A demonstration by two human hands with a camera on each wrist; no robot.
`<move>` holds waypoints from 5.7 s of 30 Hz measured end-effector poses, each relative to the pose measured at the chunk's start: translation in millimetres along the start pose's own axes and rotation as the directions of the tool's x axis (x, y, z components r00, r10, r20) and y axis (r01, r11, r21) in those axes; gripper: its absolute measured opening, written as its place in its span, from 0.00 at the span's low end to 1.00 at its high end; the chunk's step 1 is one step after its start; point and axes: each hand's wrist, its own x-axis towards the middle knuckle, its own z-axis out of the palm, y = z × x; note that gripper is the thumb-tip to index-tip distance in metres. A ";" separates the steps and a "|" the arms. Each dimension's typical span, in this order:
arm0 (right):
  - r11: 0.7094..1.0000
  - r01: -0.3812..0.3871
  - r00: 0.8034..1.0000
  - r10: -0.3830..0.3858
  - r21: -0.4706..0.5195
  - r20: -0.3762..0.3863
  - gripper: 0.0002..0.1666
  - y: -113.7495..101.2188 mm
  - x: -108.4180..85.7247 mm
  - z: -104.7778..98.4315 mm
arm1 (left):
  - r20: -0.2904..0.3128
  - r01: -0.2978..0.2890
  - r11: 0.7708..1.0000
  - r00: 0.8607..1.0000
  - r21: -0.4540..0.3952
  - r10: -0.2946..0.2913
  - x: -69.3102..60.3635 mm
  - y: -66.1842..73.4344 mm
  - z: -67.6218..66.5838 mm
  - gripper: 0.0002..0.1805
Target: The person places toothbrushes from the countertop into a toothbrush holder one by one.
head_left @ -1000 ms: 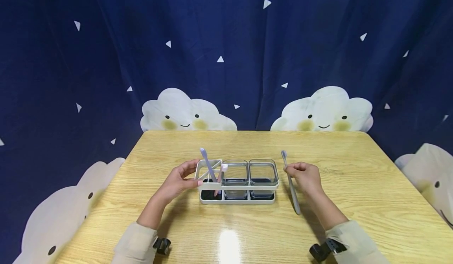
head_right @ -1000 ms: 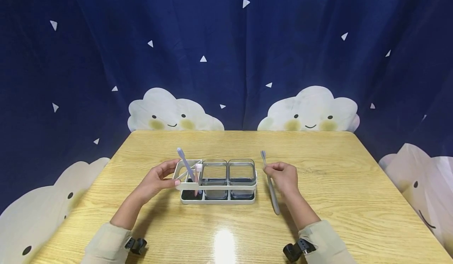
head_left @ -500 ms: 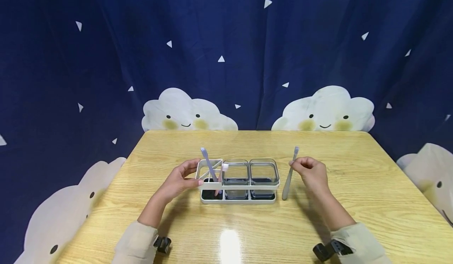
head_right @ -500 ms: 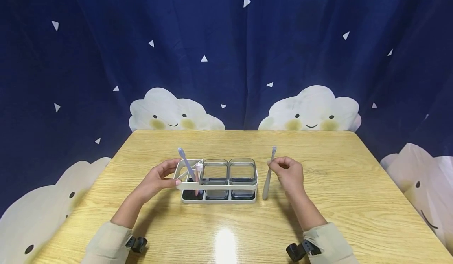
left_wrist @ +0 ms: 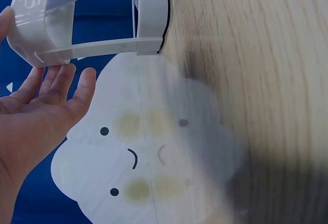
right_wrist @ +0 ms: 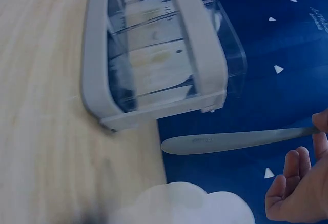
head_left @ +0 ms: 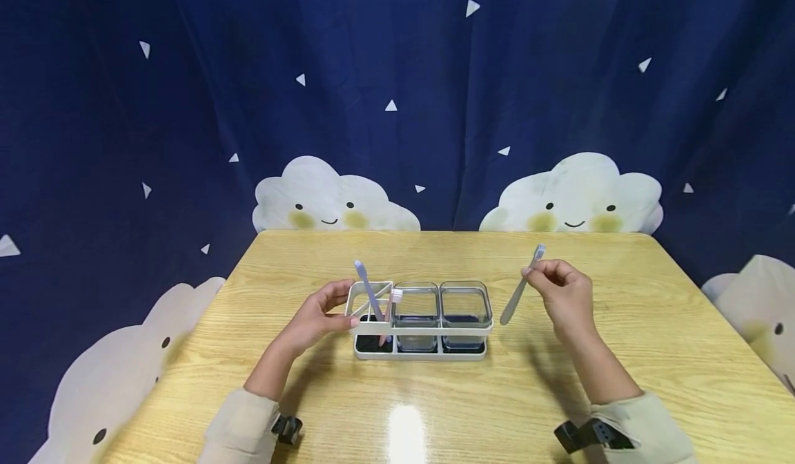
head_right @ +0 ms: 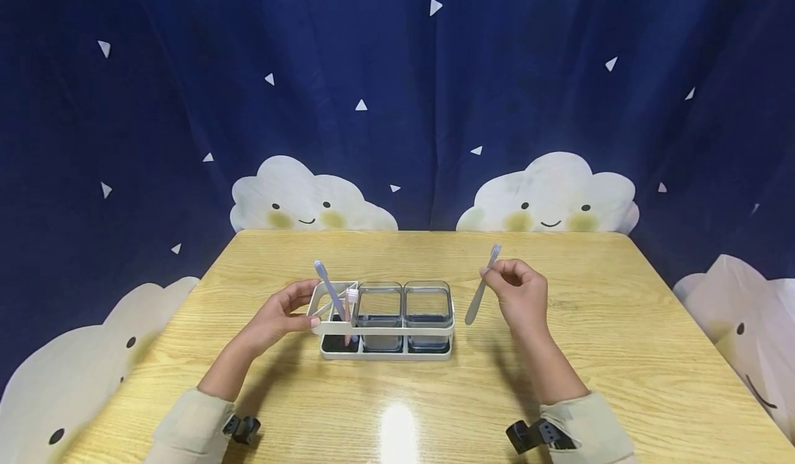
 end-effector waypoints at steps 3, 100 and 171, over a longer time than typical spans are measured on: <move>0.998 0.024 1.000 -0.024 0.065 -0.008 0.04 -8.4 0.0 1.5 | 0.000 -0.004 1.000 1.000 -0.006 0.004 -0.4 0.2 0.0 0.37; 0.937 -0.051 0.909 -0.101 0.347 0.405 0.04 -60.8 -27.3 149.9 | -0.007 -0.031 0.999 0.999 0.018 0.031 -0.3 -4.6 1.4 0.38; 0.982 0.058 0.840 0.050 -0.182 0.540 0.04 -6.5 -29.9 169.0 | -0.015 0.015 0.999 1.000 -0.035 -0.015 0.2 -4.2 -0.8 0.38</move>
